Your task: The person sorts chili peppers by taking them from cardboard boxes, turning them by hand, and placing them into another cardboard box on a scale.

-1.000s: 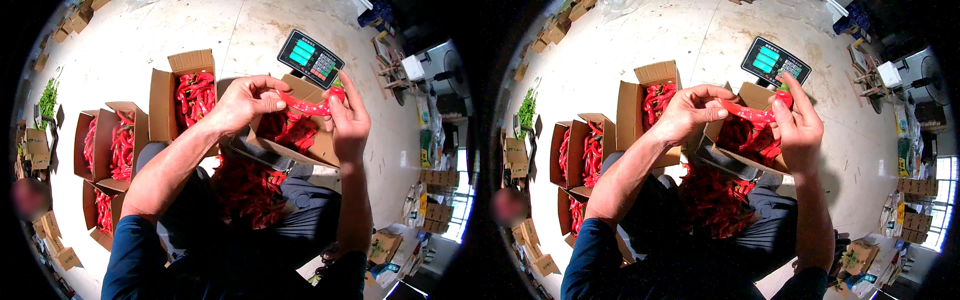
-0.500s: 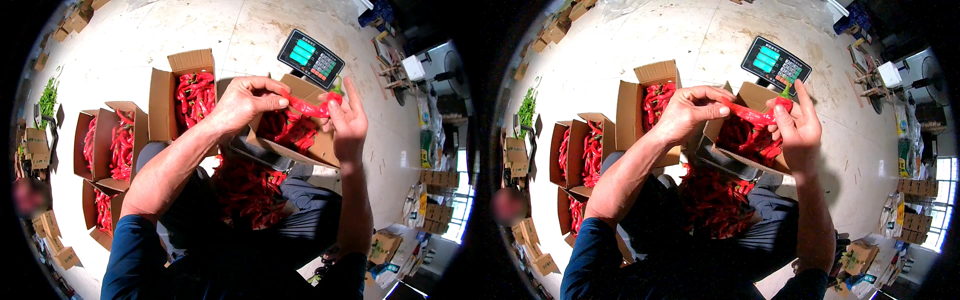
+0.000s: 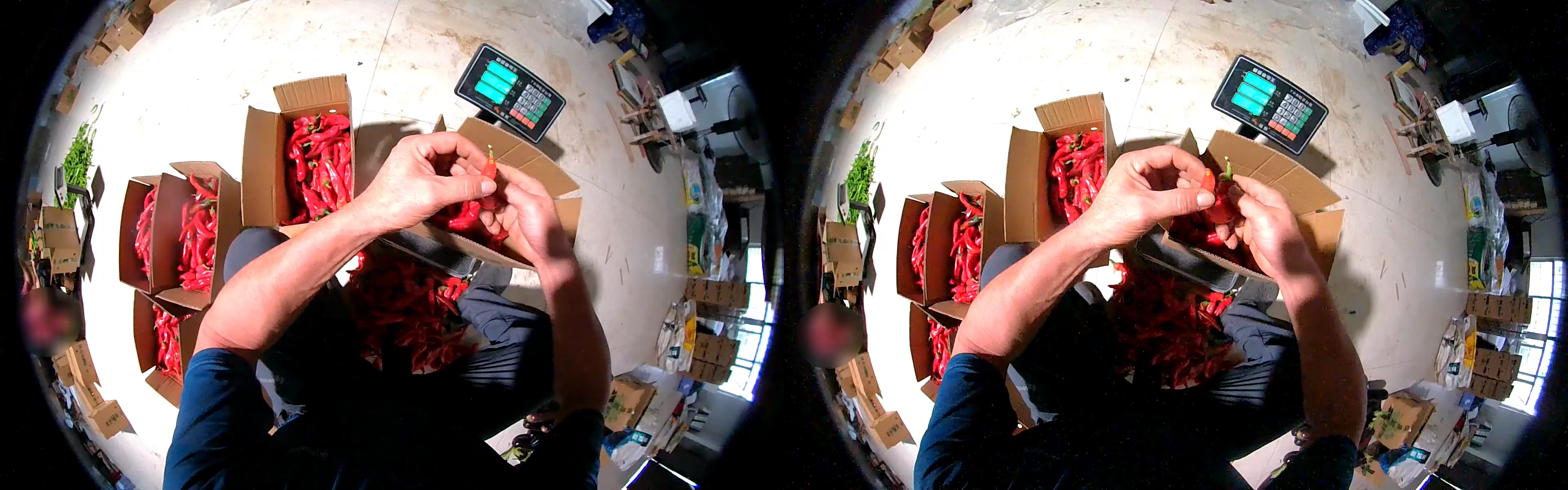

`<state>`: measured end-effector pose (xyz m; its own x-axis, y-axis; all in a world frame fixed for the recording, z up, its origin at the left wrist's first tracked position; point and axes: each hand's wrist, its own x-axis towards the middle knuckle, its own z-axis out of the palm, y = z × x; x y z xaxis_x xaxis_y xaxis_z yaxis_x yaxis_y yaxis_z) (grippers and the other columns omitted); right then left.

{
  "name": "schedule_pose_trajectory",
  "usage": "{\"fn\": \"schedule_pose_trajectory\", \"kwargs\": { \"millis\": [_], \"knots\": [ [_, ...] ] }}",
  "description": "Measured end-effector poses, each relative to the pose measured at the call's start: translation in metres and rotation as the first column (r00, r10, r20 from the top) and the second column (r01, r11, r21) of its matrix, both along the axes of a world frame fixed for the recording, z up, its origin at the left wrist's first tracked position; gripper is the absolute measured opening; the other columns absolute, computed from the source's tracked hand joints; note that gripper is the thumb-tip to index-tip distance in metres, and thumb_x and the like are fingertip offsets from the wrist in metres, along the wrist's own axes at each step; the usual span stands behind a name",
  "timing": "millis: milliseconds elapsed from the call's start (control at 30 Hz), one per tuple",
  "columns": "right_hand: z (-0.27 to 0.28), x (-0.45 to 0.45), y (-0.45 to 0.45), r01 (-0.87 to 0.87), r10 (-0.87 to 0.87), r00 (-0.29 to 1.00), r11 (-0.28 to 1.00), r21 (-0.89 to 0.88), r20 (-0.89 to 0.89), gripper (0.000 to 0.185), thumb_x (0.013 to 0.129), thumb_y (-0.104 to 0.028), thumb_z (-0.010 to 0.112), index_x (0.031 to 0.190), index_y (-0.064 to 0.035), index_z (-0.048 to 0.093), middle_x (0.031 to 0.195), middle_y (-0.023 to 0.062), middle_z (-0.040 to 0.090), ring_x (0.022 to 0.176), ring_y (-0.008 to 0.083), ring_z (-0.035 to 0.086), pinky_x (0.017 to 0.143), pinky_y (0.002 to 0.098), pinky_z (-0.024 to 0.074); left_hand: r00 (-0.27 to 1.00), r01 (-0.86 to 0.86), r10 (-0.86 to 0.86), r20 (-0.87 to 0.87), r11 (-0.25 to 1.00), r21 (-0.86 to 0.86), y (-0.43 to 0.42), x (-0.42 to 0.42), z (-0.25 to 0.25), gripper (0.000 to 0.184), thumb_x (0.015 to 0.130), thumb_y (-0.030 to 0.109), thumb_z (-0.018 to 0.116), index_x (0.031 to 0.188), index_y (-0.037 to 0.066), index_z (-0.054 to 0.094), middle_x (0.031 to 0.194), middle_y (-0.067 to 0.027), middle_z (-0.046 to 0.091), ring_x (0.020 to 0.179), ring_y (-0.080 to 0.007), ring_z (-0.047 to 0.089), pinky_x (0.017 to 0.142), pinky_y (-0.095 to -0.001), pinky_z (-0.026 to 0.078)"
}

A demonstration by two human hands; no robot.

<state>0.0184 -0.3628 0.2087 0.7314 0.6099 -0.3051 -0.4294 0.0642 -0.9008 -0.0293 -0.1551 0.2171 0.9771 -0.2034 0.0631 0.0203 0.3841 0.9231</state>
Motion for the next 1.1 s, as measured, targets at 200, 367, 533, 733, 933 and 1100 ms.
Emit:
{"fn": "schedule_pose_trajectory", "kwargs": {
  "millis": [200,367,533,733,933,1100],
  "knots": [
    [-0.001,0.001,0.003,0.004,-0.005,1.0,1.0,0.008,0.008,0.037,0.098,-0.007,0.032,0.127,0.0025,0.053,0.095,0.0064,0.062,0.07,0.0119,0.056,0.06,0.025,0.0458,1.0,0.026,-0.027,-0.008,1.0,-0.006,0.002,0.001,-0.002,0.018,0.086,0.006,0.075,0.101,0.002,0.068,0.088,-0.0017,0.069,0.08,-0.0073,0.063,0.073,-0.0224,0.052],
    [-0.005,0.003,0.001,0.007,-0.007,1.0,1.0,-0.008,0.009,0.034,0.101,-0.011,0.035,0.126,0.0031,0.052,0.093,0.0064,0.062,0.07,0.0117,0.057,0.06,0.0251,0.0459,0.999,-0.049,0.05,0.023,0.998,-0.04,-0.002,0.002,-0.003,0.018,0.088,0.005,0.072,0.103,-0.003,0.068,0.083,-0.0035,0.069,0.078,-0.0073,0.062,0.07,-0.0223,0.052],
    [-0.009,0.004,0.002,0.04,-0.04,0.999,0.999,-0.011,-0.003,0.031,0.103,-0.015,0.038,0.124,0.0021,0.052,0.094,0.0071,0.063,0.07,0.0112,0.057,0.06,0.0247,0.0454,0.993,-0.113,0.112,0.023,0.987,0.117,0.002,0.004,-0.003,0.015,0.089,0.01,0.071,0.099,-0.002,0.071,0.08,-0.0026,0.068,0.074,-0.0058,0.061,0.066,-0.0214,0.05],
    [-0.012,0.004,-0.001,0.02,-0.021,1.0,1.0,0.011,0.02,0.031,0.103,-0.017,0.039,0.124,0.0015,0.053,0.095,0.007,0.065,0.068,0.0112,0.057,0.059,0.0245,0.0444,0.995,-0.042,0.039,-0.089,0.999,-0.025,0.002,0.001,-0.002,0.013,0.091,0.012,0.069,0.095,-0.001,0.072,0.075,-0.003,0.067,0.063,-0.0067,0.059,0.059,-0.021,0.049],
    [-0.01,0.004,0.0,0.018,-0.018,1.0,1.0,0.017,0.008,0.031,0.104,-0.019,0.04,0.123,0.0016,0.054,0.093,0.0067,0.065,0.067,0.0117,0.057,0.058,0.0246,0.044,0.991,-0.05,0.032,-0.13,0.989,-0.137,0.003,0.006,-0.01,0.019,0.096,0.012,0.061,0.108,-0.003,0.064,0.082,-0.0074,0.068,0.065,-0.0123,0.063,0.062,-0.0268,0.053],
    [-0.013,0.007,-0.003,0.022,-0.022,1.0,1.0,0.011,-0.004,0.031,0.104,-0.018,0.039,0.121,0.0024,0.055,0.093,0.0078,0.065,0.067,0.0127,0.057,0.057,0.025,0.0439,0.996,-0.025,0.018,-0.09,0.996,-0.08,-0.002,0.006,-0.008,0.021,0.096,0.013,0.061,0.109,-0.003,0.064,0.082,-0.0049,0.068,0.066,-0.0086,0.062,0.062,-0.0232,0.052]
  ]
}}
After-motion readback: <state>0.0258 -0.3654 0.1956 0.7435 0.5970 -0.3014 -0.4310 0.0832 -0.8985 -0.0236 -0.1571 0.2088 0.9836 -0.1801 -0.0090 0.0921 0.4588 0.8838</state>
